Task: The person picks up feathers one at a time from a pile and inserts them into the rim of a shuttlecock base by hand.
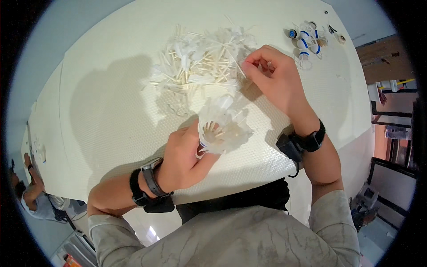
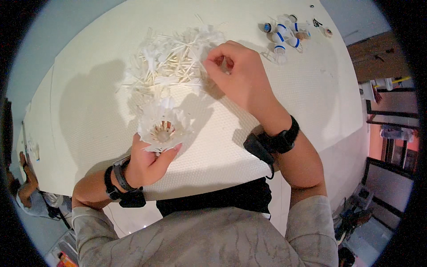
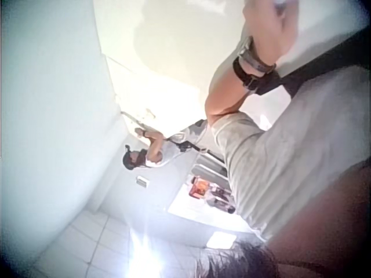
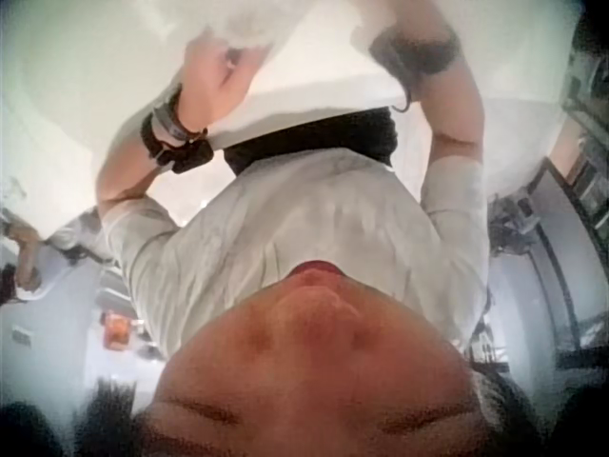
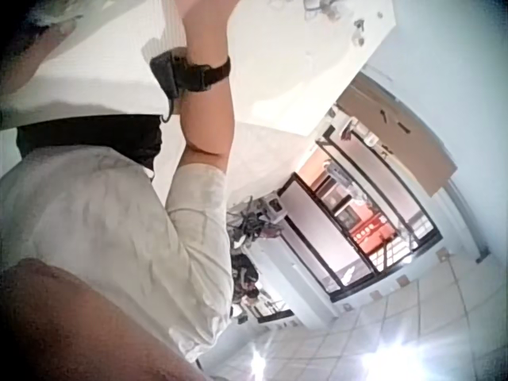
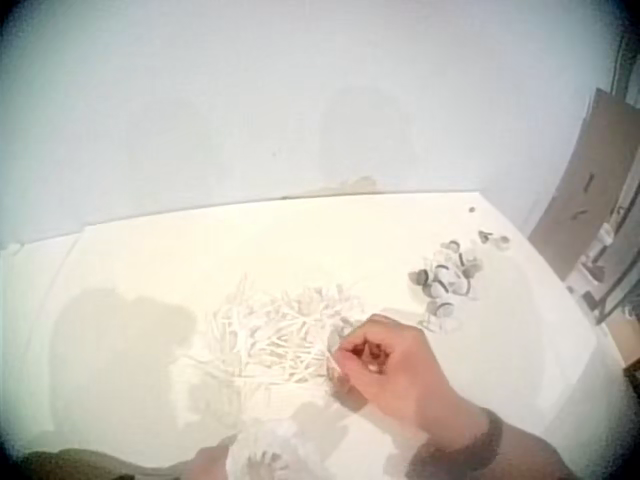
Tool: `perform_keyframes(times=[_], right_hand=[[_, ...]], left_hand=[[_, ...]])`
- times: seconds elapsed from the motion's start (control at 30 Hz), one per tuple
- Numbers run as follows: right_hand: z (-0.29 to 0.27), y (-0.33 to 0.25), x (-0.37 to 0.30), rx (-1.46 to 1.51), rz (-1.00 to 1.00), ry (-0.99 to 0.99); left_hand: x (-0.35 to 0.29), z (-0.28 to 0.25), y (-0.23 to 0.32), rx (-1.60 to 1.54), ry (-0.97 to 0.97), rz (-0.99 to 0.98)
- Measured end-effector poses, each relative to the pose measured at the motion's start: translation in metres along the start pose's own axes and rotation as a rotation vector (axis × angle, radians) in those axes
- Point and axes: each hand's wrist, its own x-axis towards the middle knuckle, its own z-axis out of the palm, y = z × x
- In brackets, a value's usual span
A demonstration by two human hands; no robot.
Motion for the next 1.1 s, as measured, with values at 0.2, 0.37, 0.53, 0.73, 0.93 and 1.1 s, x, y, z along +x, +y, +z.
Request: perform_keyframes(times=[0.2,0.37,0.53,0.73,0.93,1.1], right_hand=[[0.004,0.002,-0.001,-0.094,-0.107,-0.023],[0.002,-0.003,-0.001,-0.037,-0.061,-0.035],[-0.003,-0.003,0.0,0.134,0.149,-0.018],[-0.003,-0.012,-0.006,0.664,0.163,-0.042],[-0.007,-0.008,-0.007,0.816,0.278,-0.19],[-0.009,-0.024,-0.008,0.798,0.235,-0.227]], left_hand=[[0.0,0.0,0.004,-0.06,-0.006,-0.086],[0.0,0.0,-0.006,-0.014,0.032,0.066],[-0.001,0.001,-0.003,-0.032,0.045,0.041],[0.0,0.002,-0.001,-0.043,0.054,-0.022],[-0.005,0.0,-0.007,0.003,0.065,0.095],[-0.006,-0.005,-0.01,0.06,0.018,0.155]])
